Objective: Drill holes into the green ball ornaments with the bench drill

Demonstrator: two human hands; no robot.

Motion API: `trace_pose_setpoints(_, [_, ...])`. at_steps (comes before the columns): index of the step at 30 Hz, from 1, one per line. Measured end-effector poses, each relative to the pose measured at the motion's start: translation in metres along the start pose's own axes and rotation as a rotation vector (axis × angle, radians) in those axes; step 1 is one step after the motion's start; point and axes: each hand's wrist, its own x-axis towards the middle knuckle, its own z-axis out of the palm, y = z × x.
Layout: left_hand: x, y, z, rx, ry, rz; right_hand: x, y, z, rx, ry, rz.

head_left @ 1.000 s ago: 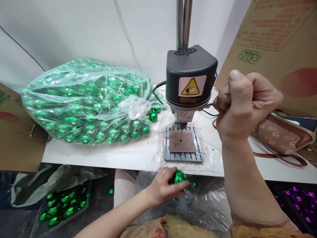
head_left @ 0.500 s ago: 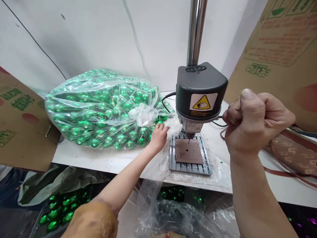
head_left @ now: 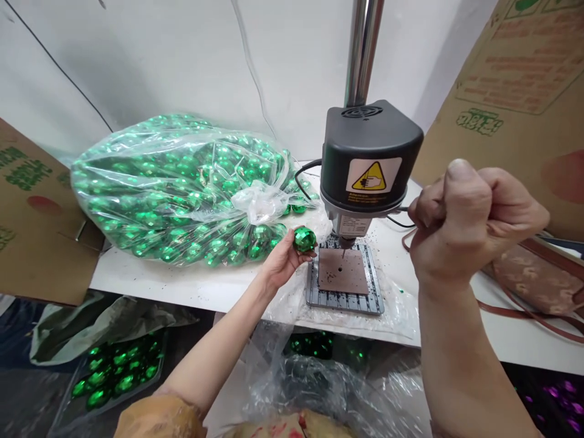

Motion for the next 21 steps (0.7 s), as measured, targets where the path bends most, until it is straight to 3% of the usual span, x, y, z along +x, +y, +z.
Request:
trace_pose_setpoints(2, [-0.013,-0.006,0.005,-0.094,0.016,-0.053,0.000,0.000,-0.001,-0.017,-0.024,0.005])
trace_pose_setpoints(6, [-0.020,-0.021,0.010,-0.149,0.101,-0.016,0.002,0.001,-0.001,-0.012,-0.073,-0.005])
trace_pose_setpoints(10, [-0.015,-0.032,0.012,0.029,0.140,0.066,0.002,0.002,-0.002,-0.024,-0.061,-0.010])
trace_pose_setpoints(21, [0.000,-0.049,0.020,0.507,0.018,0.198,0.004,0.004,-0.003,0.000,-0.049,0.016])
